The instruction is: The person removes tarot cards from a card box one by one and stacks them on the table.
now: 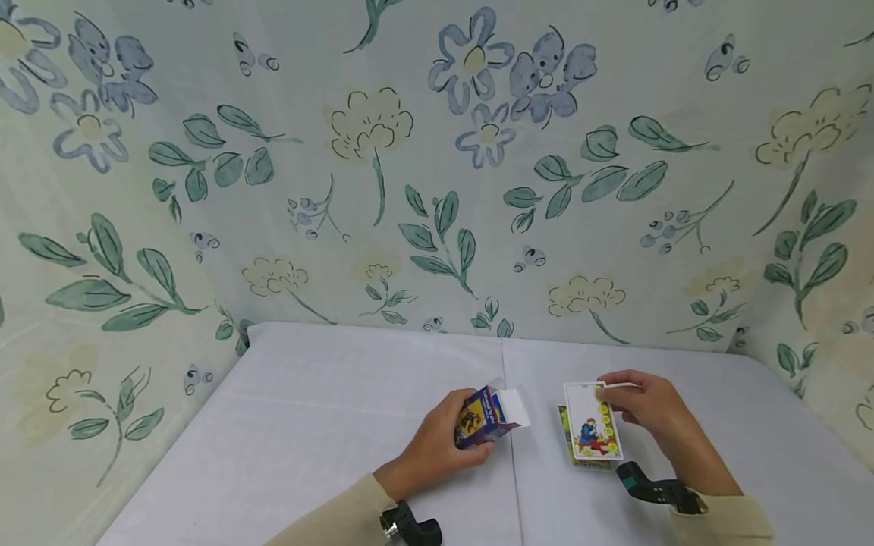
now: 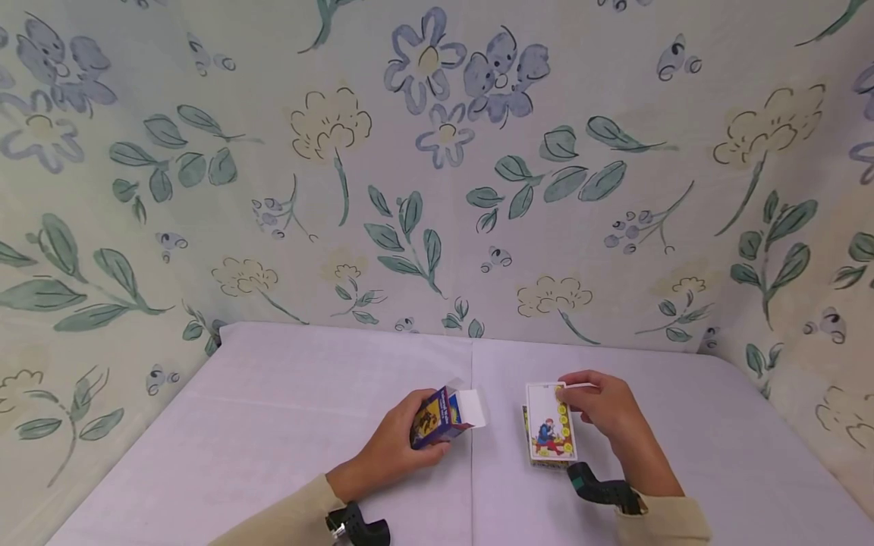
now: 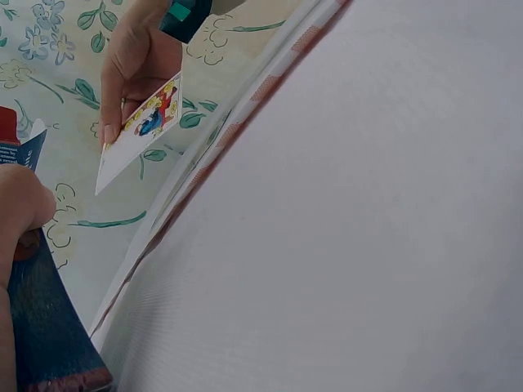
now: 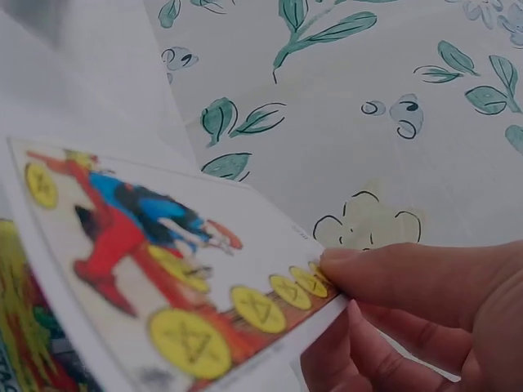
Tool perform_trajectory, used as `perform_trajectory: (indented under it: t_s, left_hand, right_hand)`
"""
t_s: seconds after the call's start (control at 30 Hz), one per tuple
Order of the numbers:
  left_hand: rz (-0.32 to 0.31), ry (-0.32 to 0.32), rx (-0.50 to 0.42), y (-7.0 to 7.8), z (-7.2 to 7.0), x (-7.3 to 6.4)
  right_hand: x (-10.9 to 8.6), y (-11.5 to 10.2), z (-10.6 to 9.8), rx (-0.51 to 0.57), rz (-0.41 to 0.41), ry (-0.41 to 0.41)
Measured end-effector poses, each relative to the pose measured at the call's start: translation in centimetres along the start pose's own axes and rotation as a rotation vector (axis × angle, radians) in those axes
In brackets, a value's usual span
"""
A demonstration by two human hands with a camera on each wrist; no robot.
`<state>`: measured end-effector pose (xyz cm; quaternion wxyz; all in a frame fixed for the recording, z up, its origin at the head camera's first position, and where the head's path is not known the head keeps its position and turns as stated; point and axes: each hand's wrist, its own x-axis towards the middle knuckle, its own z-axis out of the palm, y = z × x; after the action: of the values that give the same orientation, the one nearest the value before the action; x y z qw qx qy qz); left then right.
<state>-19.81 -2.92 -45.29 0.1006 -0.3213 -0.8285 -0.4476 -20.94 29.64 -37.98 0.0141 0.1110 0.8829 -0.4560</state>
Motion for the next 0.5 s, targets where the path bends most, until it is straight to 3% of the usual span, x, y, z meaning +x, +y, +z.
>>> perform_trajectory:
  t_s: [0.5]
  left_hand:
    - [-0.009, -0.008, 0.002, 0.2, -0.1, 0.0]
  right_hand:
    - [0.9, 1.5, 0.9, 0.041, 0.048, -0.008]
